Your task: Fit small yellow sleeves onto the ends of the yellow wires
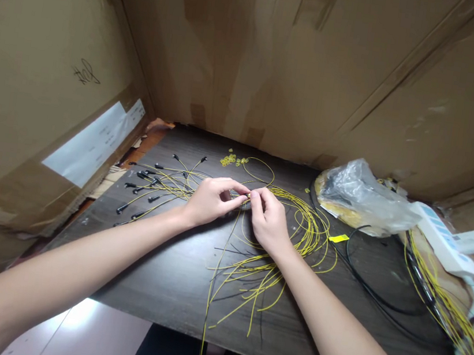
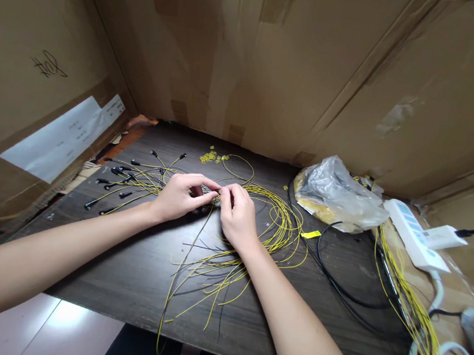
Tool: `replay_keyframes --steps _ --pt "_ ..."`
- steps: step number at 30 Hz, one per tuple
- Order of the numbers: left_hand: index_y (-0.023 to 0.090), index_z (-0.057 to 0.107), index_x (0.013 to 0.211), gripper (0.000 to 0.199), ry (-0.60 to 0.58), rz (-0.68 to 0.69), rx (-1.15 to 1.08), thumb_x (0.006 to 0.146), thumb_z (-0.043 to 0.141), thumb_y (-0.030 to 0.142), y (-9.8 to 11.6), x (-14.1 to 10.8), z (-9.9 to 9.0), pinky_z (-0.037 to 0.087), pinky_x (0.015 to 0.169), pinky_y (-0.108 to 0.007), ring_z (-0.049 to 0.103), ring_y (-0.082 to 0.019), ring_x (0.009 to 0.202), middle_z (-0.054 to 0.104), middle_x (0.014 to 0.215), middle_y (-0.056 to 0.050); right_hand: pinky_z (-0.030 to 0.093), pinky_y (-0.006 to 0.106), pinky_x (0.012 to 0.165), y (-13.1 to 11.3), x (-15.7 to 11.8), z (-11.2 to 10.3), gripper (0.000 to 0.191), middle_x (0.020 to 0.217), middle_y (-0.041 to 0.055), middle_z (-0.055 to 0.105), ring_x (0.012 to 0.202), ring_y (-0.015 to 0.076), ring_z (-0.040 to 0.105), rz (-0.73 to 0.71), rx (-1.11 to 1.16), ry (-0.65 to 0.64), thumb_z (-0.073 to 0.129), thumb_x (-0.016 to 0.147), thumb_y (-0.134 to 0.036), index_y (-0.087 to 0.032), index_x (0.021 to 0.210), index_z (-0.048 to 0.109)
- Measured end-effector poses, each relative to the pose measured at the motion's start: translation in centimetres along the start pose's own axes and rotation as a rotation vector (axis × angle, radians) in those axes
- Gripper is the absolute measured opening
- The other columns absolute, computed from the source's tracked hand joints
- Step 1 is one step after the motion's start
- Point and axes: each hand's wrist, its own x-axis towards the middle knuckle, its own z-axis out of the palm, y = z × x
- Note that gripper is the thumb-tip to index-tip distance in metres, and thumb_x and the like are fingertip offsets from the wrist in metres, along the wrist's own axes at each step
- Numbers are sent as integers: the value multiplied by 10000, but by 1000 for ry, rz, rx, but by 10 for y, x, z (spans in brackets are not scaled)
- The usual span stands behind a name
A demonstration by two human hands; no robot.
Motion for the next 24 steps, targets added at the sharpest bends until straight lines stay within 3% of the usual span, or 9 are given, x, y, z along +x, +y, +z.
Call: replay_keyframes --steps 8,14,24 --pt "170 798 998 144 9 58 -33 893 704 200 -1 1 1 442 572 -207 558 -82 577 735 790 -19 380 297 674 1 0 -1 368 698 17 585 661 171 530 11 -6 -48 395 1031 -396 -222 722 489" --pt "176 785 990 134 -4 101 1 890 697 190 -1 0 0 462 591 -214 571 -82 573 734 812 -21 381 297 664 -2 0 -1 364 671 10 562 639 168 530 12 26 -51 374 1035 -383 -223 739 511" --pt "173 809 982 137 32 20 -45 876 731 213 0 -1 2 447 554 -209 575 -83 552 750 754 -17 398 283 683 -2 0 -1 303 755 21 614 693 165 553 16 11 -4 417 1022 -377 -211 802 543"
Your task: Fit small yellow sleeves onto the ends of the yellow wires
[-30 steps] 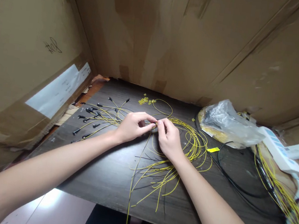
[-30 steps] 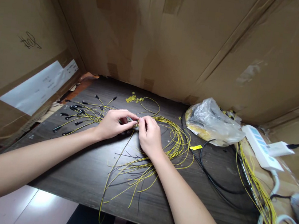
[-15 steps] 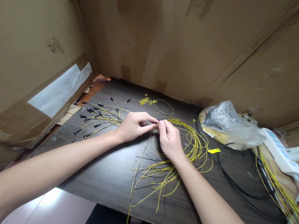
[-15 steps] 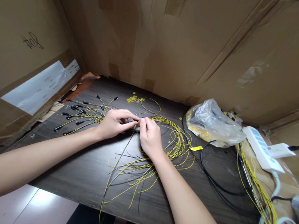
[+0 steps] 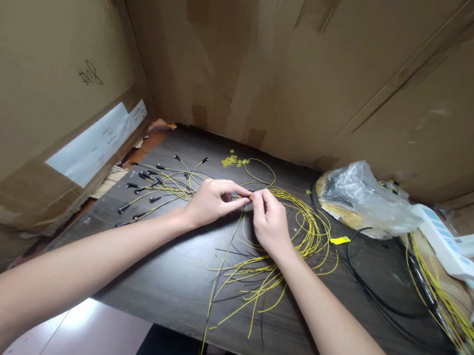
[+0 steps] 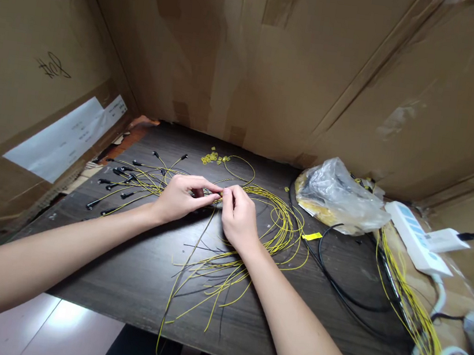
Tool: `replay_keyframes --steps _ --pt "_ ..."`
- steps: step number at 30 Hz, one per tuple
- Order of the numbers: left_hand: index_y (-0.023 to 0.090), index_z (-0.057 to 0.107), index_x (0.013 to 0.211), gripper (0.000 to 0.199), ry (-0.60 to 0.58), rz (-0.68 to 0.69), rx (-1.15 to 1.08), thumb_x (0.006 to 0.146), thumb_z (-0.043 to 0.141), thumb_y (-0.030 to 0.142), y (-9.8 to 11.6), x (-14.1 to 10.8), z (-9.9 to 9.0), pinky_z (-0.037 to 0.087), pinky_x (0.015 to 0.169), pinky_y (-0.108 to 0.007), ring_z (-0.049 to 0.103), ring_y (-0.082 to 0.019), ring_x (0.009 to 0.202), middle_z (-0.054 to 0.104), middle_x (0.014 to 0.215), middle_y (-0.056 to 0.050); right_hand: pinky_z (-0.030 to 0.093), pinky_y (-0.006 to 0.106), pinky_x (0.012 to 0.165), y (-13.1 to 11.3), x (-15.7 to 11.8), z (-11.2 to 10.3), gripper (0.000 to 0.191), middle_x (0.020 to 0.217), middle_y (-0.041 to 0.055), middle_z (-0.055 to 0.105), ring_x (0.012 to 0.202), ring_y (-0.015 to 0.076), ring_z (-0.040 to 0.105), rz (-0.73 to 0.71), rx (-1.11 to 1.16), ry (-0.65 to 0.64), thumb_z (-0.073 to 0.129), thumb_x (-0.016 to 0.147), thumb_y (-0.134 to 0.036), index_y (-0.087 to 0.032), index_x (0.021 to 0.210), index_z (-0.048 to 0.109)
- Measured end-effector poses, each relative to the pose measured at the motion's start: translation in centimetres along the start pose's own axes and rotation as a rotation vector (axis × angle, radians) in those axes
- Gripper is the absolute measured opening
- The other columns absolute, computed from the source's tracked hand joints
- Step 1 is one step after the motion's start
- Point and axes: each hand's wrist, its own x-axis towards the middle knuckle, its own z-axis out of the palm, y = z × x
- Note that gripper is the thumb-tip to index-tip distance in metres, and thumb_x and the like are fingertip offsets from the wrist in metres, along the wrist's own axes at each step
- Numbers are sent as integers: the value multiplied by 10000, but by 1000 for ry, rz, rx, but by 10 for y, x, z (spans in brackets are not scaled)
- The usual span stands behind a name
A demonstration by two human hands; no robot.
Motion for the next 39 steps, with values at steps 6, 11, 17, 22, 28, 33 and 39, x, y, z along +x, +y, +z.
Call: replay_keyframes --steps 6,11,17,22,28,33,39 --pt "185 822 989 152 3 38 -18 893 723 248 -5 -1 -1 448 562 -238 593 -106 588 775 811 -45 393 278 642 -3 0 -1 348 687 4 592 646 158 544 12 41 -4 445 1012 -418 -210 757 559" --pt "193 820 994 161 -4 42 2 904 707 264 -3 -1 -1 474 583 -242 608 -113 607 778 830 -50 423 286 654 -4 0 -1 356 704 18 626 659 168 566 16 41 20 453 1009 -426 -210 760 588" --pt "201 820 994 152 37 -14 6 882 728 245 -2 1 -1 498 607 -233 631 -111 634 775 849 -48 495 319 768 -1 0 0 277 912 63 730 816 202 661 43 124 21 533 981 -418 -198 932 694" --pt "188 814 1002 159 50 -55 20 867 747 238 -2 1 -1 510 609 -236 636 -113 614 782 826 -45 533 345 827 1 0 2 232 996 72 749 892 215 690 87 229 30 609 932 -399 -196 979 713" --pt "176 803 926 100 50 -92 21 843 764 216 0 1 -1 525 613 -234 650 -117 602 779 782 -29 555 349 801 2 0 3 225 950 67 734 859 209 691 97 247 24 628 916 -396 -202 1020 677" --pt "185 803 918 94 28 -79 36 850 749 221 -2 2 -1 519 607 -236 657 -120 615 774 780 -27 560 351 785 2 0 3 202 926 68 722 841 210 687 102 264 23 640 902 -398 -204 951 665" --pt "175 793 913 121 -5 -146 26 841 743 259 -2 2 -1 532 613 -243 655 -123 607 778 788 -27 561 352 766 1 0 3 200 919 70 726 825 215 687 124 281 32 670 860 -392 -201 920 671"
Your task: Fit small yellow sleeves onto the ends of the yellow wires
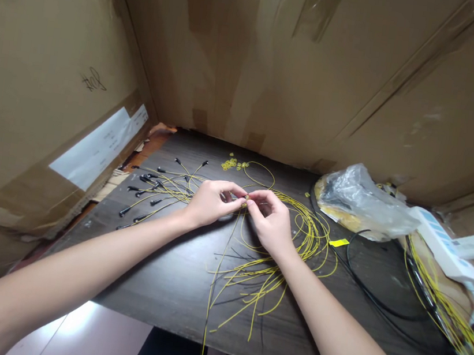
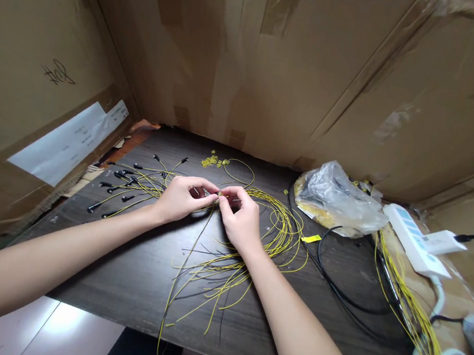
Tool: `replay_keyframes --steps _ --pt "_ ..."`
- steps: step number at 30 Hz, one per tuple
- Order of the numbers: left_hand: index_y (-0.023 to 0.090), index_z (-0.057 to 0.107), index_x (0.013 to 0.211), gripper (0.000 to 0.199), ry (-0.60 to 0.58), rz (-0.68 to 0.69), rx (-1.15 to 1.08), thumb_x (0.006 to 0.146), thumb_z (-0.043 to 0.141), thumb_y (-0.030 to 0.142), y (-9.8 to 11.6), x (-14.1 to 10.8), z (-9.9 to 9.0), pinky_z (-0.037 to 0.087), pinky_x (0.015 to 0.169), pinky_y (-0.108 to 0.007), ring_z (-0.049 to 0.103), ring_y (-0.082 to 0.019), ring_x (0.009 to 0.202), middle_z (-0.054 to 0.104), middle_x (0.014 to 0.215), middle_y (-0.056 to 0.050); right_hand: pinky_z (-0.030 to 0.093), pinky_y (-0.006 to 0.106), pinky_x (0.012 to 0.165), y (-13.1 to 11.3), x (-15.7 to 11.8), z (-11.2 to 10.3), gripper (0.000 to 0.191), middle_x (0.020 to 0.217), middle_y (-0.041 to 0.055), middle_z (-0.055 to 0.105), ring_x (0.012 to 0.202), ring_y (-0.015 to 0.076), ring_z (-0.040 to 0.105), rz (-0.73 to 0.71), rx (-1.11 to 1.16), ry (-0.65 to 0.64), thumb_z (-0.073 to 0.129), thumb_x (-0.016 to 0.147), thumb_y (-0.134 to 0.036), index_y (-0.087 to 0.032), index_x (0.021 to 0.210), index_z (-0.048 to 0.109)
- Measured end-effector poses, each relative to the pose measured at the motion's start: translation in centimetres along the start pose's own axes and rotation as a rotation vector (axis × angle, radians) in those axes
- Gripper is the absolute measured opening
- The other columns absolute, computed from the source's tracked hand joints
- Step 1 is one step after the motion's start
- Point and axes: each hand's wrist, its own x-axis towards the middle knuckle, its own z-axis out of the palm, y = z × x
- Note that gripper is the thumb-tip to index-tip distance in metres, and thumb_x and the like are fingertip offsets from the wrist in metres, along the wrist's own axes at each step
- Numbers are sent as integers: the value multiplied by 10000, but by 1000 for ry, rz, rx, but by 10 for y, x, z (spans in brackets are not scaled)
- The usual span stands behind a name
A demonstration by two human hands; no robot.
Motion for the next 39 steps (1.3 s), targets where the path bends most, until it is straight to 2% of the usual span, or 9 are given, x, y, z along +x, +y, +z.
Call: replay_keyframes --steps 4,14,20,28,33,39 --pt "171 802 945 155 -16 -45 -36 844 746 275 -1 0 0 529 612 -241 664 -126 628 789 829 -39 551 342 740 0 1 0 198 890 63 725 779 205 678 23 17 6 691 838 -387 -198 897 682" --pt "186 813 944 142 -41 -40 -68 859 737 271 -3 1 -1 531 616 -249 687 -143 674 794 842 -40 545 334 705 -2 0 -1 182 880 60 741 726 196 672 31 -20 19 690 828 -371 -197 883 696" --pt "191 811 958 129 -2 71 11 868 740 249 -5 0 -2 538 651 -255 682 -135 667 791 854 -45 558 340 743 -2 1 -1 202 932 70 750 816 213 698 8 9 14 680 847 -374 -201 946 708" --pt "190 799 994 128 8 185 71 903 713 217 -3 0 -4 512 631 -231 658 -116 660 774 859 -40 554 333 734 -1 1 -1 259 906 71 757 782 210 694 8 -32 0 649 888 -425 -189 959 729" --pt "188 792 1011 139 7 231 78 920 687 201 -4 -1 -4 526 664 -235 676 -126 713 773 904 -48 526 310 723 -3 0 -2 284 863 57 743 768 201 677 -24 -84 -12 587 931 -444 -194 898 719" --pt "170 768 1021 142 -5 274 84 914 676 164 -5 -1 -2 520 667 -232 646 -111 686 745 883 -36 433 277 662 -5 0 -2 341 727 21 643 677 161 582 -81 -186 -24 475 999 -425 -196 791 619"
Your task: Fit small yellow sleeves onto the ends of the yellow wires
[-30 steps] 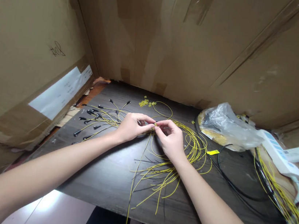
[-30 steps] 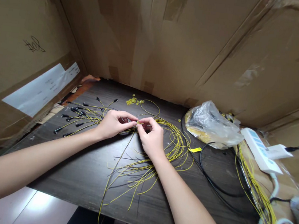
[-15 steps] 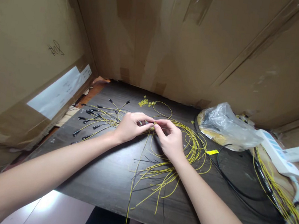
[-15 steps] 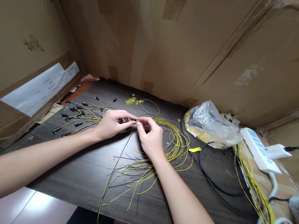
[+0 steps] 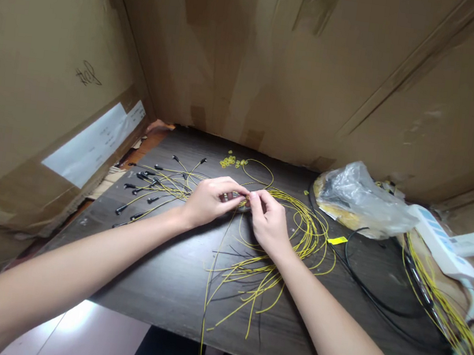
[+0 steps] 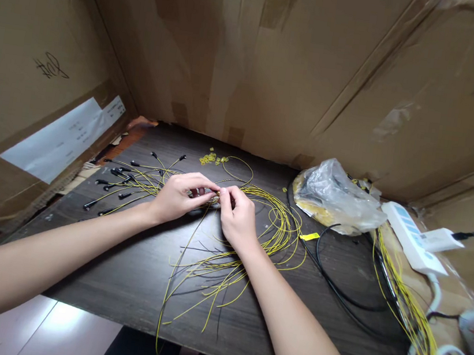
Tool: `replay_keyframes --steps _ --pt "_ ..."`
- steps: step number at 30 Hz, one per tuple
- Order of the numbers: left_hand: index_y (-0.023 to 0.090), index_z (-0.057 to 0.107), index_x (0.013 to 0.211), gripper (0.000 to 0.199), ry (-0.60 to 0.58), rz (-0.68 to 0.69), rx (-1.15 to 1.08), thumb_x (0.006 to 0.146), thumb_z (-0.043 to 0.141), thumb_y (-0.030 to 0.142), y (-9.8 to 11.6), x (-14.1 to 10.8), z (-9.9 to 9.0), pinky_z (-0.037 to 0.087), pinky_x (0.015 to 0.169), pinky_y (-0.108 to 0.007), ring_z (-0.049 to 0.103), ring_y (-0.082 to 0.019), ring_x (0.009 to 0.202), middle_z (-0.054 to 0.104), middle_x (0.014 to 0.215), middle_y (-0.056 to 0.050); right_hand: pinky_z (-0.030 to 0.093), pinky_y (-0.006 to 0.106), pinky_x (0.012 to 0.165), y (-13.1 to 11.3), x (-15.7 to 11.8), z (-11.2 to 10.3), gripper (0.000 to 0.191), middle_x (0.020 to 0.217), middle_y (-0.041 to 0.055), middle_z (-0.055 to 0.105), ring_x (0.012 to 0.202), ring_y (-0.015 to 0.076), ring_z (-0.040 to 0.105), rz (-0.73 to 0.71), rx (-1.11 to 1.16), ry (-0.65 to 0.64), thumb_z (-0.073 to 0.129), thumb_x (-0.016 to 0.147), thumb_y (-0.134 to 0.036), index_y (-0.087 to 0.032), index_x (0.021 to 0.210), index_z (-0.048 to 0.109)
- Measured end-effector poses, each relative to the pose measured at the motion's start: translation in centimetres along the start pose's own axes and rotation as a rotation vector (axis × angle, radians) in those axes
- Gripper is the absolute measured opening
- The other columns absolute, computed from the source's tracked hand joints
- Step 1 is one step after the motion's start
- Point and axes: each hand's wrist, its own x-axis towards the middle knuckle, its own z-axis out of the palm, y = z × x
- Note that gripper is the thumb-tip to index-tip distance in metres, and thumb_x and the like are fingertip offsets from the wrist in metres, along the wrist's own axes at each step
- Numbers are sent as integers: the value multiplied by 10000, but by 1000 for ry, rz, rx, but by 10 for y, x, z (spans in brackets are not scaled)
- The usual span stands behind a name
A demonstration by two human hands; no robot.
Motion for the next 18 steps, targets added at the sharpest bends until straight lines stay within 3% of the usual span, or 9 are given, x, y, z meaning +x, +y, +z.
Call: replay_keyframes --steps 10,15,18 --pt "157 716 940 81 -35 -83 -43 864 697 176 5 -1 2 512 624 -201 613 -88 645 686 842 -8 374 286 660 -2 -1 2 389 667 0 538 656 154 507 -23 -31 -37 405 1023 -417 -212 704 496" --pt "156 714 909 83 -13 -162 -60 830 707 133 5 1 2 510 615 -188 619 -81 638 692 817 5 426 292 716 -5 -1 0 222 834 31 641 761 175 578 0 17 -31 490 966 -365 -202 856 592" --pt "155 720 904 77 -18 -170 -66 830 712 137 5 1 2 514 611 -188 623 -83 640 702 820 2 437 292 707 -4 -1 0 178 830 29 635 741 173 577 13 39 -48 528 928 -350 -199 854 585"
